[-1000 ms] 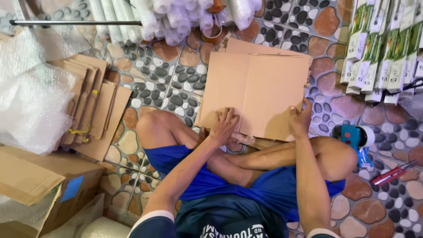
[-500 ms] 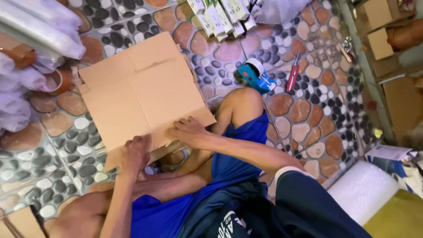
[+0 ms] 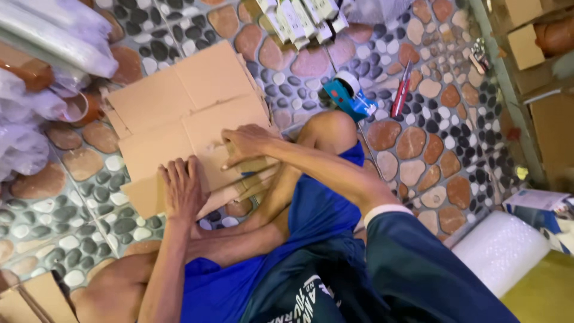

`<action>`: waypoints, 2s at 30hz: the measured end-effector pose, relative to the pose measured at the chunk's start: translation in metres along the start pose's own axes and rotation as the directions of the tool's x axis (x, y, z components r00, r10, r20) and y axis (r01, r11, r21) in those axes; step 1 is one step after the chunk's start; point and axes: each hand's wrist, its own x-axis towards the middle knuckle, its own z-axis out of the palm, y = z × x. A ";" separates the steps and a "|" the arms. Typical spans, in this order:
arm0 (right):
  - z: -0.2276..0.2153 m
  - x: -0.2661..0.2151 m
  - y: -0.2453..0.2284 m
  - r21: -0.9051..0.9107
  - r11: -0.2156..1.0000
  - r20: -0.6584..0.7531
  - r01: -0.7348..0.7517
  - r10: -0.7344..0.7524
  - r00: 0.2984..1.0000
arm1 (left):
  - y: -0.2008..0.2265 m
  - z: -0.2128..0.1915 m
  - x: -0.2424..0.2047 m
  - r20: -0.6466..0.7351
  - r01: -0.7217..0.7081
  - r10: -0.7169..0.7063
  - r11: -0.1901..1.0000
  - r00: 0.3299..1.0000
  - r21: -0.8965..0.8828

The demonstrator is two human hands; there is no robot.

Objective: The person sits on the floor and packs several cylindrical items wrapped in plastic into small cardboard boxes. They use a roll of brown packing tape to seal the boxes shut, repeating the process for multiple items.

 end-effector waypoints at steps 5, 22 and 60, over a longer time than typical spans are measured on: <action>0.039 -0.043 -0.026 -0.673 0.736 -0.375 0.072 -0.423 0.825 | 0.001 -0.015 -0.004 0.026 0.044 -0.043 0.996 0.999 -0.081; 0.125 -0.004 0.039 -0.289 0.921 -0.131 0.261 -0.308 0.942 | 0.018 0.024 -0.021 0.610 0.253 -0.047 0.933 0.791 -0.256; -0.008 -0.400 0.448 0.024 0.927 -0.195 -0.373 0.370 0.908 | 0.624 -0.005 0.129 -0.042 -0.220 0.235 0.815 0.971 -0.536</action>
